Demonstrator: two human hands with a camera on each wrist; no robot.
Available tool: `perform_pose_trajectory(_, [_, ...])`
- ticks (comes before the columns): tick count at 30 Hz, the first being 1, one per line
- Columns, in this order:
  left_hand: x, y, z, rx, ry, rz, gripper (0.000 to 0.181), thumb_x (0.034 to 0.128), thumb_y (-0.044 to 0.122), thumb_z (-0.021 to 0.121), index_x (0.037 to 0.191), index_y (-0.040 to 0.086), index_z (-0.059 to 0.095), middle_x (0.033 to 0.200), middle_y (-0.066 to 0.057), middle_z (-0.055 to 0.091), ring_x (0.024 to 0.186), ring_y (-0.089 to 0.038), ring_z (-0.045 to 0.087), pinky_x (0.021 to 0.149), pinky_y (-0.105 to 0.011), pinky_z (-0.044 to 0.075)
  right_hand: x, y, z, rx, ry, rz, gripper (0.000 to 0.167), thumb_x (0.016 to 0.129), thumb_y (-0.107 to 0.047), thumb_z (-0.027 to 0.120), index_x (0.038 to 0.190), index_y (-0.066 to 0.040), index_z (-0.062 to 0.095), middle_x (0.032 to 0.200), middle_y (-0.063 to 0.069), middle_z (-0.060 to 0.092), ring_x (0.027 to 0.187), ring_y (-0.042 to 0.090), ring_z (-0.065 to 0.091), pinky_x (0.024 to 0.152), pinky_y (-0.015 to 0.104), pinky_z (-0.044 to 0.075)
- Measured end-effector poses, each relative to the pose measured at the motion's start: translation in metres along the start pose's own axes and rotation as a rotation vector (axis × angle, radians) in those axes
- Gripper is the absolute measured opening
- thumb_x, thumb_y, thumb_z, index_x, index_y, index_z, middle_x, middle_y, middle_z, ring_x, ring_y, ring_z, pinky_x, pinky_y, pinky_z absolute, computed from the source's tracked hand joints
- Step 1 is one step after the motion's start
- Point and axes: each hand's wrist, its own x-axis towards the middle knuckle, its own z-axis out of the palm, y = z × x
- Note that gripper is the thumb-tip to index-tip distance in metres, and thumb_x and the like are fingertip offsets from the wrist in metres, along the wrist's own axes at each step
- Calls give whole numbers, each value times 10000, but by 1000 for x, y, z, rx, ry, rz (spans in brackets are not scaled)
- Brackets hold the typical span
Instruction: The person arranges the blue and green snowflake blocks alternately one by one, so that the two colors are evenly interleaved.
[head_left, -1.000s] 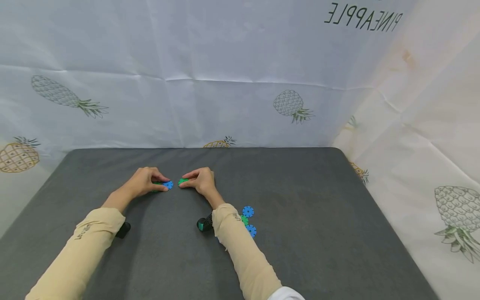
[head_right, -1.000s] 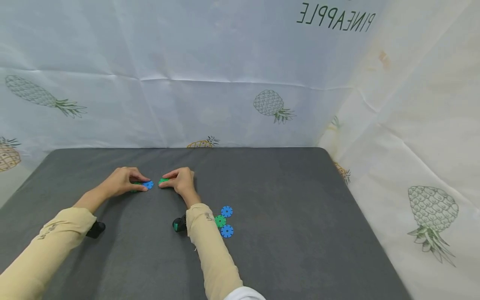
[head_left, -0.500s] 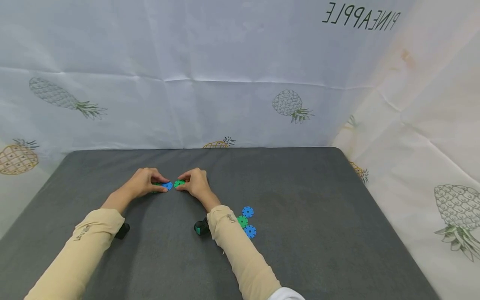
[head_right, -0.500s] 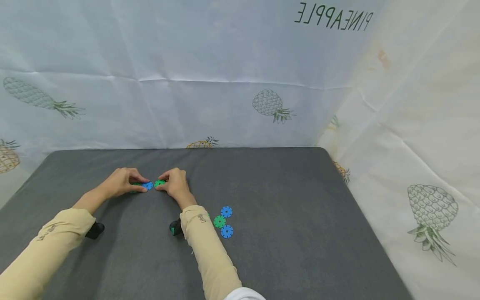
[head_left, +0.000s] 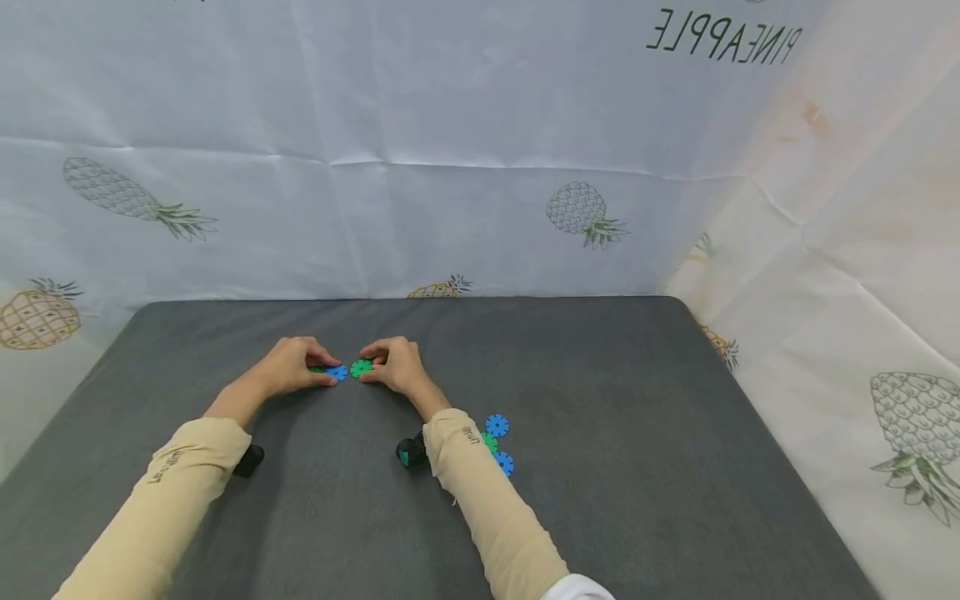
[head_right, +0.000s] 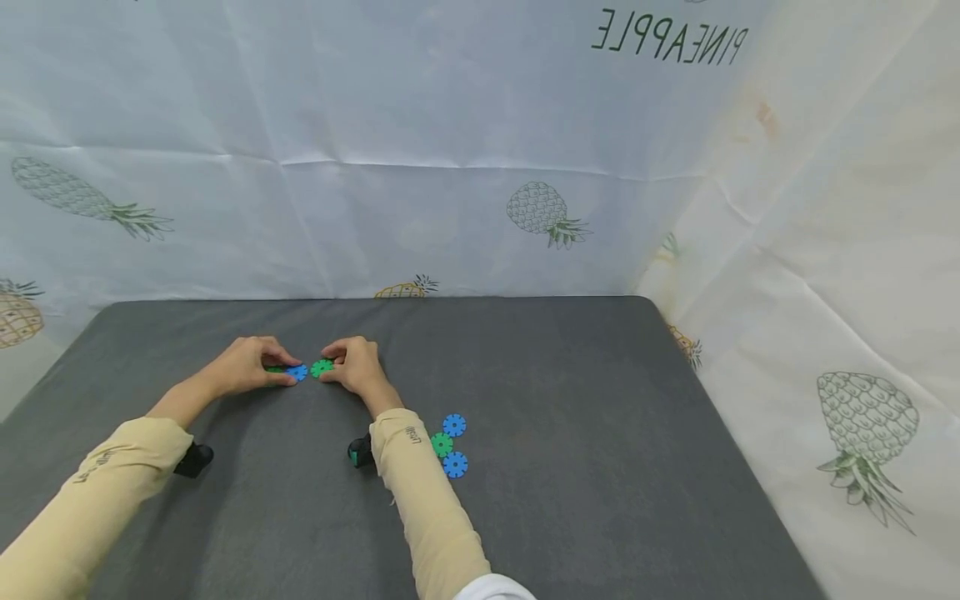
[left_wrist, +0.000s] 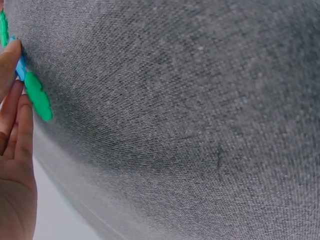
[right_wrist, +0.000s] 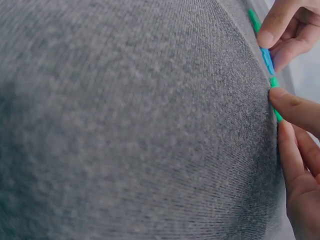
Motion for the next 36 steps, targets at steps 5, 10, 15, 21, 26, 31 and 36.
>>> perform_pose_trajectory(5, [1,0,1,1,7,1,236,784,133,800,967,-5,743,880,-81,629,844,-282,627,766,-451,536,0,-1,-1,-3,-18,-3,244,779,-126,807,1018,-101,763,938,0,731,759,37,612,639,114,470])
perform_pose_trajectory(10, [1,1,1,1,12,2,241,786,151,802,959,-4,738,896,-105,631,841,-286,628,759,-456,534,0,-3,-2,-2,-22,-2,243,779,-128,807,1017,-107,766,949,-3,735,774,38,623,640,110,472])
perform_pose_trajectory(15, [1,3,0,4,21,4,246,783,157,806,953,-6,734,900,-120,637,834,-293,630,758,-465,531,0,-4,-1,-18,-24,-2,245,766,-128,820,1006,-116,770,933,-17,738,752,23,613,629,106,465])
perform_pose_trajectory(21, [0,2,1,-4,16,-5,235,790,141,792,964,-3,728,920,-122,639,851,-298,633,771,-475,529,1,-6,-1,-42,-34,-11,242,763,-130,825,999,-120,772,930,-30,738,717,5,581,624,106,450])
perform_pose_trajectory(26, [-1,2,3,-13,10,-10,236,792,137,787,971,-4,723,920,-118,639,839,-283,632,762,-470,528,1,-6,1,-66,-42,-27,239,770,-132,822,1003,-119,771,939,-32,737,702,1,557,622,104,434])
perform_pose_trajectory(31, [0,2,3,-20,6,-15,260,788,139,793,987,-11,719,924,-118,650,834,-270,636,755,-461,530,1,-6,1,-81,-50,-43,239,774,-120,818,1007,-113,768,944,-30,737,700,6,560,619,105,432])
perform_pose_trajectory(36, [-1,2,2,-17,11,-12,271,781,141,800,989,-14,721,920,-114,655,832,-267,641,751,-456,534,3,-7,1,-114,-68,-57,236,790,-118,806,1021,-116,761,961,-30,735,736,31,592,641,112,444])
